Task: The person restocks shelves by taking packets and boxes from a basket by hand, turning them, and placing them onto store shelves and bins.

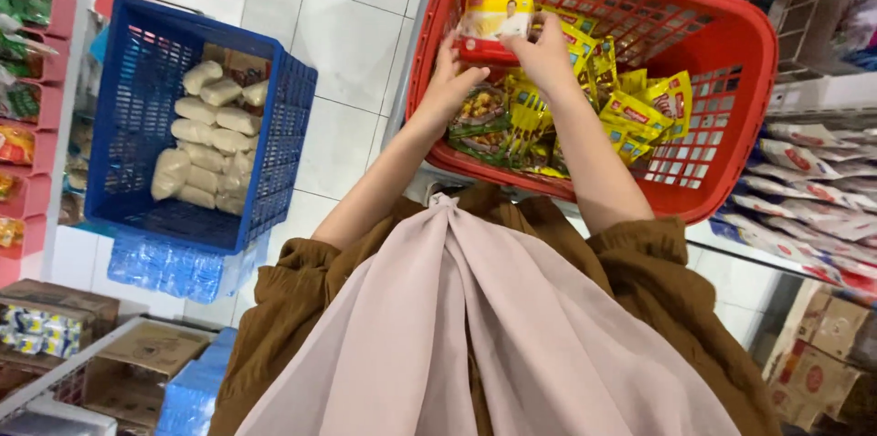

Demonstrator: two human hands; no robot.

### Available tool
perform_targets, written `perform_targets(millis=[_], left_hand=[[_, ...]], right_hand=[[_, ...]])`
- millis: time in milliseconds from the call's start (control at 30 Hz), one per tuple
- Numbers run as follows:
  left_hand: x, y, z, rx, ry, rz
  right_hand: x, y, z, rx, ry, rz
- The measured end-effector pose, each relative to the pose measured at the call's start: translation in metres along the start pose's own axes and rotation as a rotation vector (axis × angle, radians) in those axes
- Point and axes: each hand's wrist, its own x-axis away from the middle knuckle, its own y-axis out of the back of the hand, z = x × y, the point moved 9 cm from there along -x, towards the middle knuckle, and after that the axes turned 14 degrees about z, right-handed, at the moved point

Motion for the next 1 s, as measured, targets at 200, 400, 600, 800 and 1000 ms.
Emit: perform_targets(millis=[200,400,600,800,1000], left_hand=[[0.031,-0.015,-0.042,-0.276,-0.205,0.036],[0.105,-0.008,-0.068,0.101,-0.122,-0.005],[0.195,0.037,-0.080,0.510,-0.366,-0.206],[0.309,0.087,-0.067,0.356,-0.573,-0.479],[0.442,0.103,-0.085,-0.014,-0.660,-0.643]], right_hand=[[0.065,-0.008,0.113,-0.193,0.338,0.188],[0.125,-0.076,0.147,-0.368,0.317,0.412],[0.152,-0.165,0.185,0.101,0.545,0.430],[0.170,-0.287,0.176,-0.095,0.435,0.745],[0.228,-0.405,0.198,-0.164,0.504,1.056]])
